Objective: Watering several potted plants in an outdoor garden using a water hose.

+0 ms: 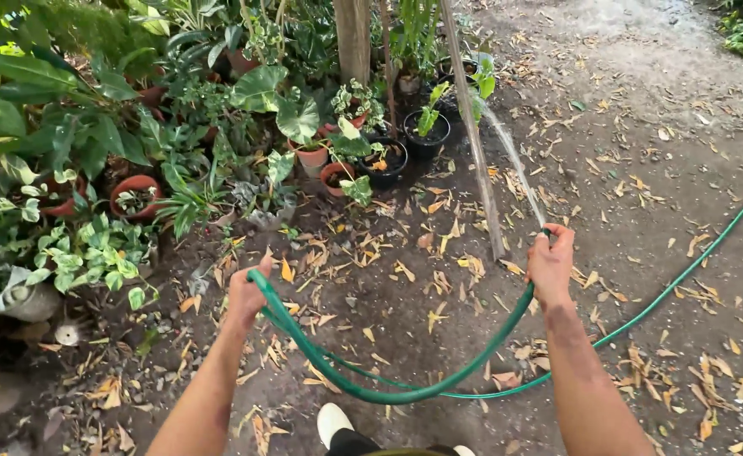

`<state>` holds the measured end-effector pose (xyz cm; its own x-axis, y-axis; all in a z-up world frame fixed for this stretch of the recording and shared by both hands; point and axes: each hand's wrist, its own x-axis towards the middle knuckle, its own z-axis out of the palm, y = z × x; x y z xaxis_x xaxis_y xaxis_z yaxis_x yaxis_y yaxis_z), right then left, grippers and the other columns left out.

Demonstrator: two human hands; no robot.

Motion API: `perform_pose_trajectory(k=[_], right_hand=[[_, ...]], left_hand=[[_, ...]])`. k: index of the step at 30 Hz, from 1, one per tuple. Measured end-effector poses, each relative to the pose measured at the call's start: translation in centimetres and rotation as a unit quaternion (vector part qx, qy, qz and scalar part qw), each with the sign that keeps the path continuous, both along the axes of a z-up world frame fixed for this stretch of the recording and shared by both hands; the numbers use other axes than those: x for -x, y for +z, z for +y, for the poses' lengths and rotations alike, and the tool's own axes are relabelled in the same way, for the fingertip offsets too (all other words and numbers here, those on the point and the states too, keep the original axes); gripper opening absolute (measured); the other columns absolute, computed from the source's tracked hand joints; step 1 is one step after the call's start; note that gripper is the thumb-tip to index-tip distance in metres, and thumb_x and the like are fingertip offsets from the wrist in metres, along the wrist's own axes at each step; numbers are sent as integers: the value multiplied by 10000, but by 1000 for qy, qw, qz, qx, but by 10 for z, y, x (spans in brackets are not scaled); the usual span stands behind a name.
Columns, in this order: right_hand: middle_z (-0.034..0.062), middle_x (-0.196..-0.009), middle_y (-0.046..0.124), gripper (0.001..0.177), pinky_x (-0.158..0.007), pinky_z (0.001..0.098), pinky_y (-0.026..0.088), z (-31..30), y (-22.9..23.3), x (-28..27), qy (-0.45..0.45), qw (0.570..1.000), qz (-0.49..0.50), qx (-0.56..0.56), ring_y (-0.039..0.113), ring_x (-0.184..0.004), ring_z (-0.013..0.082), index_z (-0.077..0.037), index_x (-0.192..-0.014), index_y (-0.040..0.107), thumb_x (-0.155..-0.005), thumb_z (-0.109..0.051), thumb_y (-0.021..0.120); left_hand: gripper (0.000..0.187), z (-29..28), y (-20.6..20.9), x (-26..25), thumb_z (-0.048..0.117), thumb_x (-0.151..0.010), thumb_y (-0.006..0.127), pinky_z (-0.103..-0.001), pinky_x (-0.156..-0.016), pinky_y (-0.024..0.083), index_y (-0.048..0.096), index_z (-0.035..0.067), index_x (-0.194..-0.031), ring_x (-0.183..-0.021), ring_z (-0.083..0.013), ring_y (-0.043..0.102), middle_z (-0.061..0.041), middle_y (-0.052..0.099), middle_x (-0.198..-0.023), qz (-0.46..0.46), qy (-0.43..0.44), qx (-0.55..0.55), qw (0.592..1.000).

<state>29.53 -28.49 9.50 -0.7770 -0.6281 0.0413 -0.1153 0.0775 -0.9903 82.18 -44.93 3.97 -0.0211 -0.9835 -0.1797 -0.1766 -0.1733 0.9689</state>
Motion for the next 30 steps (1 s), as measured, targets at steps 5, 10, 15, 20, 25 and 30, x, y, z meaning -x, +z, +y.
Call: perform_pose_trajectory(k=[5, 10, 15, 20, 25, 30], right_hand=[[37, -741, 516, 227, -345, 303, 355, -26, -3, -44, -17, 1000, 2, -23, 436, -436, 111, -125, -1275, 425, -1061, -162, 492], [30, -729, 507, 231, -345, 292, 350, -35, 8, -55, -25, 999, -29, -17, 424, -431, 104, -142, -1276, 413, -1057, -165, 484], [18, -715, 498, 223, -347, 283, 344, -39, 4, -30, -6, 999, -15, -33, 419, -448, 94, -153, -1280, 417, -1070, -177, 489], [9, -715, 513, 225, -341, 282, 343, -39, 13, -15, 3, 999, -4, -38, 434, -442, 95, -139, -1269, 411, -1059, -166, 487], [18, -702, 509, 217, -336, 284, 332, -36, 20, 5, -1, 999, -6, -45, 426, -429, 96, -127, -1267, 407, -1065, -166, 477], [17, -705, 509, 219, -336, 285, 335, -36, 31, 24, 3, 1000, 2, -31, 421, -421, 93, -127, -1274, 414, -1065, -159, 470]], left_hand=[[541, -35, -53, -41, 417, -985, 675, -303, -473, 298, 528, 120, -558, -522, -69, 382, 75, 422, -563, -20, 0, 33, 999], [580, -41, -76, -49, 429, -980, 682, -293, -471, 305, 492, 112, -534, -518, -62, 373, 68, 420, -543, -45, 3, 47, 998], [542, -34, -72, -31, 403, -978, 693, -284, -483, 301, 529, 120, -546, -540, -57, 376, 81, 425, -563, -11, 33, 31, 999], [531, -31, -58, -9, 410, -978, 679, -299, -452, 305, 522, 113, -566, -512, -74, 382, 67, 422, -555, 23, 22, 2, 1000], [519, -19, -62, 8, 407, -976, 683, -285, -458, 318, 565, 102, -573, -518, -63, 390, 68, 443, -557, -35, 37, 13, 999], [550, -14, -70, 24, 391, -1012, 672, -301, -474, 271, 534, 70, -588, -551, -73, 350, 64, 417, -584, -5, 48, 46, 998]])
